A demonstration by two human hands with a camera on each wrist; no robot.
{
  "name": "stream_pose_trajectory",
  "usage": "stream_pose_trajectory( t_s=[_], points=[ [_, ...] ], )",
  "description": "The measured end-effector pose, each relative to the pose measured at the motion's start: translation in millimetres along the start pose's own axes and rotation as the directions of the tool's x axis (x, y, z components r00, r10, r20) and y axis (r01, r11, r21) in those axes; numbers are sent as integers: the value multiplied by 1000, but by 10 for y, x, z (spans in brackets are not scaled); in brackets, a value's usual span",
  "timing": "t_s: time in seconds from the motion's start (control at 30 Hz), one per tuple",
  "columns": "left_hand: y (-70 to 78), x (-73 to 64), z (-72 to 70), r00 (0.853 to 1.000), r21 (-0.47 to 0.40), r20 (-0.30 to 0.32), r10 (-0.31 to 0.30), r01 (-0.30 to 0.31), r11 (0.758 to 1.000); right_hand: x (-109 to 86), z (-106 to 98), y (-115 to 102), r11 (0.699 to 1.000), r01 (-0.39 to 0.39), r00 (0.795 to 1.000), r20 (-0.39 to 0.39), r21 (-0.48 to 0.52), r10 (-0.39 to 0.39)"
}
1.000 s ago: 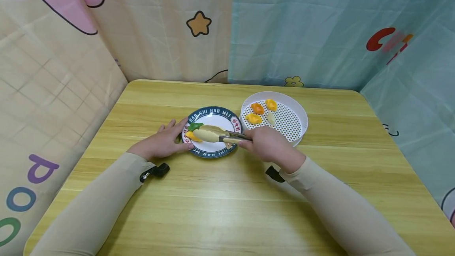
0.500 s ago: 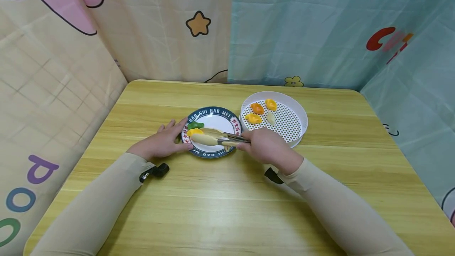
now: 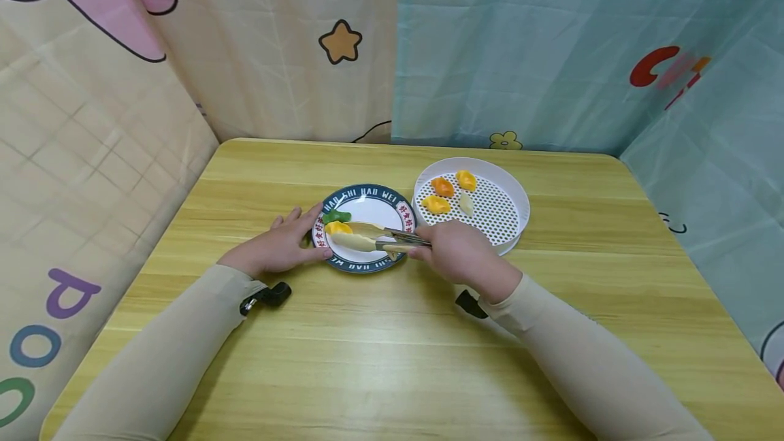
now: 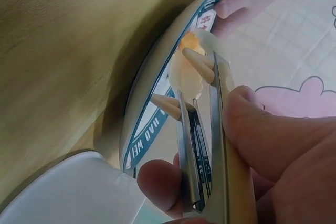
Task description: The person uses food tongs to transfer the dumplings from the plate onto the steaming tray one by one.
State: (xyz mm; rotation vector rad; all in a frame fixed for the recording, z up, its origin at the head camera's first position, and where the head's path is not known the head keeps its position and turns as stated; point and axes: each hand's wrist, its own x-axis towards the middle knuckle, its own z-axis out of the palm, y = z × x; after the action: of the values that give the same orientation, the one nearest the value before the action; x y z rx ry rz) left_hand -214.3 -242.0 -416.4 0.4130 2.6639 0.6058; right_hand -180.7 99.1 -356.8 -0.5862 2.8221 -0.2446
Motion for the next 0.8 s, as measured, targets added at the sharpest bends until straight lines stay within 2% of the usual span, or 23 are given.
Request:
stream_pose_trajectory(
  t_s=[0.23, 0.43, 0.63, 0.8],
  points=[
    [19, 3, 5, 1000, 4, 5, -6, 6, 1000, -69, -43, 38, 1000, -21, 999, -31, 0, 21],
    [7, 7, 3, 1000, 8, 6, -26, 26, 1000, -213, -152, 171, 999, -21, 995, -100, 42, 25],
    [6, 1, 7, 1000, 10, 5, -30, 30, 999, -424, -268, 473, 996, -14, 979, -200, 90, 32],
    [17, -13, 1, 1000, 6, 6, -24, 24, 1000, -614, -375, 833, 988, -104, 972, -200, 118, 126]
  ],
)
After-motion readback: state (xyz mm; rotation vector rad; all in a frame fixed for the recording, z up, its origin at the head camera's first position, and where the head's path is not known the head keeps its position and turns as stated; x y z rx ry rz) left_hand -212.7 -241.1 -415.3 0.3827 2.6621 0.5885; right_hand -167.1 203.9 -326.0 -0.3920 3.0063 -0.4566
